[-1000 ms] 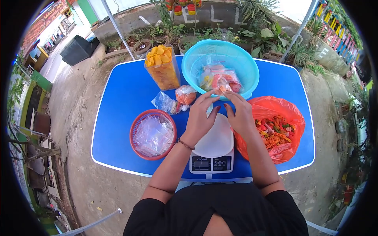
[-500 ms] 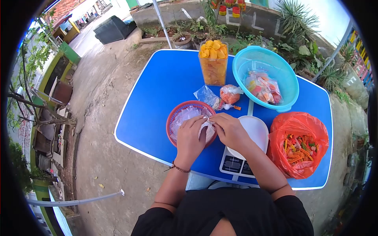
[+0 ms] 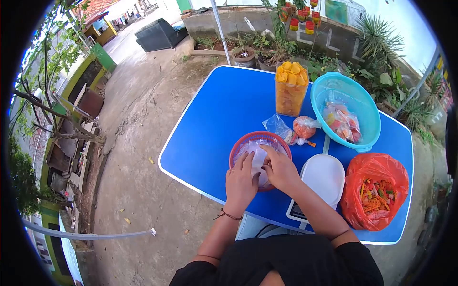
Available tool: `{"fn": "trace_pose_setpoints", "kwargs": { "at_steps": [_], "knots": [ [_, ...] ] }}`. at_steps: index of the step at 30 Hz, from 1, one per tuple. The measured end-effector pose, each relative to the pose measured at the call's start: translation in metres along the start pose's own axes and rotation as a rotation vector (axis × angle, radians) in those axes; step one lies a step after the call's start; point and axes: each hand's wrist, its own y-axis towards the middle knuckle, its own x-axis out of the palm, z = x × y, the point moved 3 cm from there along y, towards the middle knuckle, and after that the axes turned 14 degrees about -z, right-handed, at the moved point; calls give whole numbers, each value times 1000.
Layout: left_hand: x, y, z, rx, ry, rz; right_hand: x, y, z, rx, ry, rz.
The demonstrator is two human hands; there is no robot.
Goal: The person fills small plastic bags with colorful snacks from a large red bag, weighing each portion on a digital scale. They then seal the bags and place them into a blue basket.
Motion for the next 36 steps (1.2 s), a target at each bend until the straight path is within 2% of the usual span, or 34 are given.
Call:
{"fn": "trace_pose_setpoints", "kwargs": {
  "at_steps": [2,5,8,9,12,13,16,17,20,21,24,25,28,29,33,36],
  "knots": [
    [-3,1,2,25,-149,136,-11,-5,-6,-203,-74,139],
    [-12,-3,15,12,-217,319,-39,-16,-25,-260,-103,384],
    [12,-8,7,3,-877,-30,-56,-34,-35,-323,-13,540],
    [16,-6,13,-7,-1263,-231,-58,-42,-33,-355,-23,535],
    [27,0,39,-130,-2062,-469,-66,-68,-34,-447,-177,430],
    [37,0,38,-97,-2157,-511,-65,-77,-31,-439,-217,382],
    [41,8,56,-75,-1855,-544,-65,-105,-24,-350,-282,335],
    [44,10,60,-37,-1851,-568,-64,-113,-17,-325,-307,317],
    [55,11,72,-79,-1658,-622,-80,-131,-19,-250,-202,218],
    [60,12,77,-74,-1693,-608,-87,-137,-18,-249,-137,179],
    [64,11,89,-3,-1439,-625,-104,-158,-15,-192,4,327],
    [64,11,97,29,-1430,-578,-105,-163,-12,-161,-50,431],
    [73,11,111,128,-1161,-604,-119,-170,-16,-90,-84,519],
    [74,10,119,132,-1201,-577,-123,-177,-14,-54,-113,444],
    [77,13,146,362,-820,-497,-128,-201,0,-68,-71,417],
    [85,8,163,457,-735,-595,-136,-218,2,121,44,352]
  ]
}}
